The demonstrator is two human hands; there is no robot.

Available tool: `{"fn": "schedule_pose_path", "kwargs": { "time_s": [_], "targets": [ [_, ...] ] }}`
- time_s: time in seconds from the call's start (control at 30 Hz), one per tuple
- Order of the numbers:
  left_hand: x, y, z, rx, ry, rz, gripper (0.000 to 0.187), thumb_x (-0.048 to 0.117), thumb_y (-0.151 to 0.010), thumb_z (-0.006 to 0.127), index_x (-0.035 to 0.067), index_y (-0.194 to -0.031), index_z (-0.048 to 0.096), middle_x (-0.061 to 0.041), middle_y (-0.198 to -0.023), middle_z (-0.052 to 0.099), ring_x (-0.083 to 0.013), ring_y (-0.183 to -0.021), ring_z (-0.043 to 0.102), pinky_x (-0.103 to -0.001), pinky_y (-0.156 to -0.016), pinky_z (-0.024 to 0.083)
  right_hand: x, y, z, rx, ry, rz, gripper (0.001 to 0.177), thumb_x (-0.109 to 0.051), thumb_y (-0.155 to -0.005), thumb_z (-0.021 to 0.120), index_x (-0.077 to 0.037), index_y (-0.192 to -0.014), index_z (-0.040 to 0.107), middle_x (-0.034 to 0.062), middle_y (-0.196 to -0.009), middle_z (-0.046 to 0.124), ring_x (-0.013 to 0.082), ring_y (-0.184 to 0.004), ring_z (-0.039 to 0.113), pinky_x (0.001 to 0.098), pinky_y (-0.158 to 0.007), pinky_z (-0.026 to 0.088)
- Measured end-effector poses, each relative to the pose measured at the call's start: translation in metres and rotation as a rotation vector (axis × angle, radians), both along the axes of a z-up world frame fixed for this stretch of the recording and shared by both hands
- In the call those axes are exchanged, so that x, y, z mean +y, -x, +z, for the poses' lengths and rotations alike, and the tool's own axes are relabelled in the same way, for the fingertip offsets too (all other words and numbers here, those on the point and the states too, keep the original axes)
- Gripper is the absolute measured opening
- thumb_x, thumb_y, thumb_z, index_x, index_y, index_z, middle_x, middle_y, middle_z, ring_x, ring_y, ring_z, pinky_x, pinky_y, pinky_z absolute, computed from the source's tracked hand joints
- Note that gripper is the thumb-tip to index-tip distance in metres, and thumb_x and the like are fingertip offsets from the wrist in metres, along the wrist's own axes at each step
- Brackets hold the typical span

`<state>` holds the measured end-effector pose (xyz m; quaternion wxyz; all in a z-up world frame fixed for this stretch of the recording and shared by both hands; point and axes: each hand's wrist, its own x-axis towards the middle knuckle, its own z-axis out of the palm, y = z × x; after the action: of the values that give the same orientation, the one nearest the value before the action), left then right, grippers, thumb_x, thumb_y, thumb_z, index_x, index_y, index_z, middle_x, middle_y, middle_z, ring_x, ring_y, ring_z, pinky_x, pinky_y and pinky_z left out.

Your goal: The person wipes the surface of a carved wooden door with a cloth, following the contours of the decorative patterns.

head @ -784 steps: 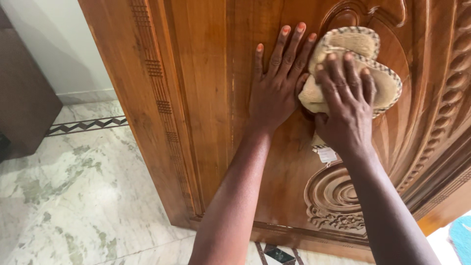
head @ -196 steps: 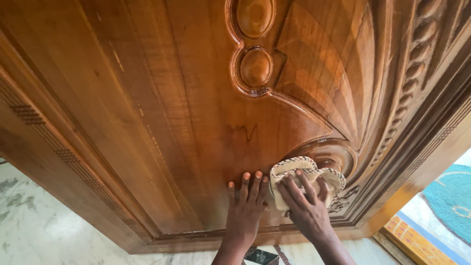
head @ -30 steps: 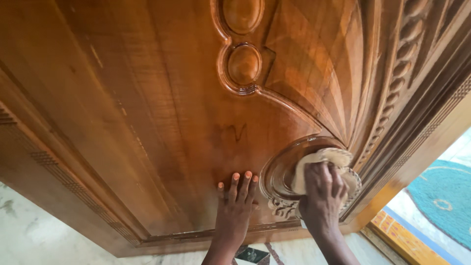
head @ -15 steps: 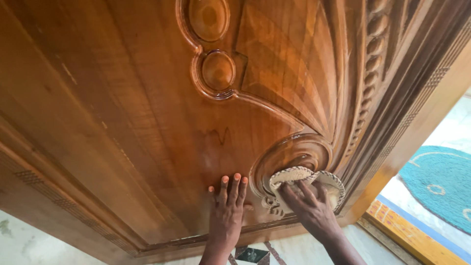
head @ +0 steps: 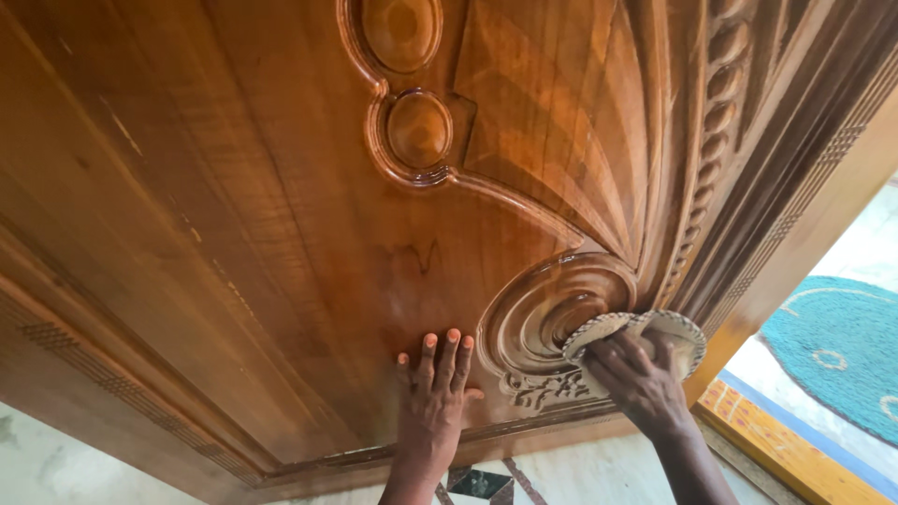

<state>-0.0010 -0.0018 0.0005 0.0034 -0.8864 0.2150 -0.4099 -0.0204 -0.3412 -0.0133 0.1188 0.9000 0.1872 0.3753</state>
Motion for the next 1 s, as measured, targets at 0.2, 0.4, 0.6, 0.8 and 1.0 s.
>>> {"fn": "schedule_pose_path", "kwargs": {
  "time_s": [0.2, 0.4, 0.6, 0.8, 1.0],
  "targets": [
    [-0.001, 0.002, -0.001, 0.023, -0.030, 0.034, 0.096, 0.058, -0.092, 0.056, 0.015, -0.165, 0.011, -0.004, -0.172, 0.005, -0.0307, -0.157, 0.005, -0.061, -0.124, 0.012, 0.005, 0.001, 0.043, -0.148, -0.193, -0.037, 0.057, -0.015, -0.061, 0.082, -0.021, -0.116, 0.072, -0.0026, -0.138, 0.061, 0.0270, -0.134, 0.046, 0.0625, -0.106, 0.037],
    [-0.002, 0.001, -0.002, 0.044, -0.009, 0.014, 0.096, 0.058, -0.091, 0.056, 0.016, -0.165, 0.012, -0.004, -0.172, 0.005, -0.0308, -0.157, 0.004, -0.061, -0.124, 0.011, 0.016, 0.000, 0.049, -0.308, -0.354, 0.041, 0.046, -0.008, -0.073, 0.081, -0.010, -0.118, 0.070, 0.0066, -0.138, 0.057, 0.0333, -0.138, 0.047, 0.0586, -0.111, 0.037],
    [0.000, -0.002, -0.004, 0.014, -0.007, -0.002, 0.101, 0.057, -0.089, 0.063, 0.016, -0.166, 0.012, -0.004, -0.173, 0.005, -0.0314, -0.158, 0.004, -0.062, -0.124, 0.010, 0.032, -0.006, 0.001, -0.335, -0.509, 0.039, 0.048, -0.004, -0.077, 0.080, -0.006, -0.123, 0.065, 0.0165, -0.138, 0.051, 0.0386, -0.138, 0.047, 0.0562, -0.115, 0.038],
    [0.000, -0.002, -0.004, 0.013, 0.007, -0.007, 0.105, 0.057, -0.085, 0.067, 0.017, -0.165, 0.011, -0.003, -0.172, 0.006, -0.0301, -0.158, 0.006, -0.061, -0.125, 0.011, 0.070, -0.004, -0.048, -0.212, -0.542, -0.058, 0.080, 0.003, -0.061, 0.071, -0.004, -0.139, 0.051, 0.0240, -0.142, 0.037, 0.0470, -0.136, 0.037, 0.0629, -0.113, 0.035],
    [-0.001, -0.002, -0.004, 0.029, 0.020, -0.008, 0.105, 0.056, -0.085, 0.067, 0.018, -0.165, 0.012, -0.001, -0.172, 0.007, -0.0288, -0.157, 0.007, -0.060, -0.125, 0.011, 0.124, 0.001, -0.070, -0.139, -0.611, 0.036, 0.088, 0.000, -0.061, 0.072, -0.002, -0.144, 0.042, 0.0271, -0.144, 0.030, 0.0519, -0.133, 0.032, 0.0676, -0.110, 0.032]
  ]
}}
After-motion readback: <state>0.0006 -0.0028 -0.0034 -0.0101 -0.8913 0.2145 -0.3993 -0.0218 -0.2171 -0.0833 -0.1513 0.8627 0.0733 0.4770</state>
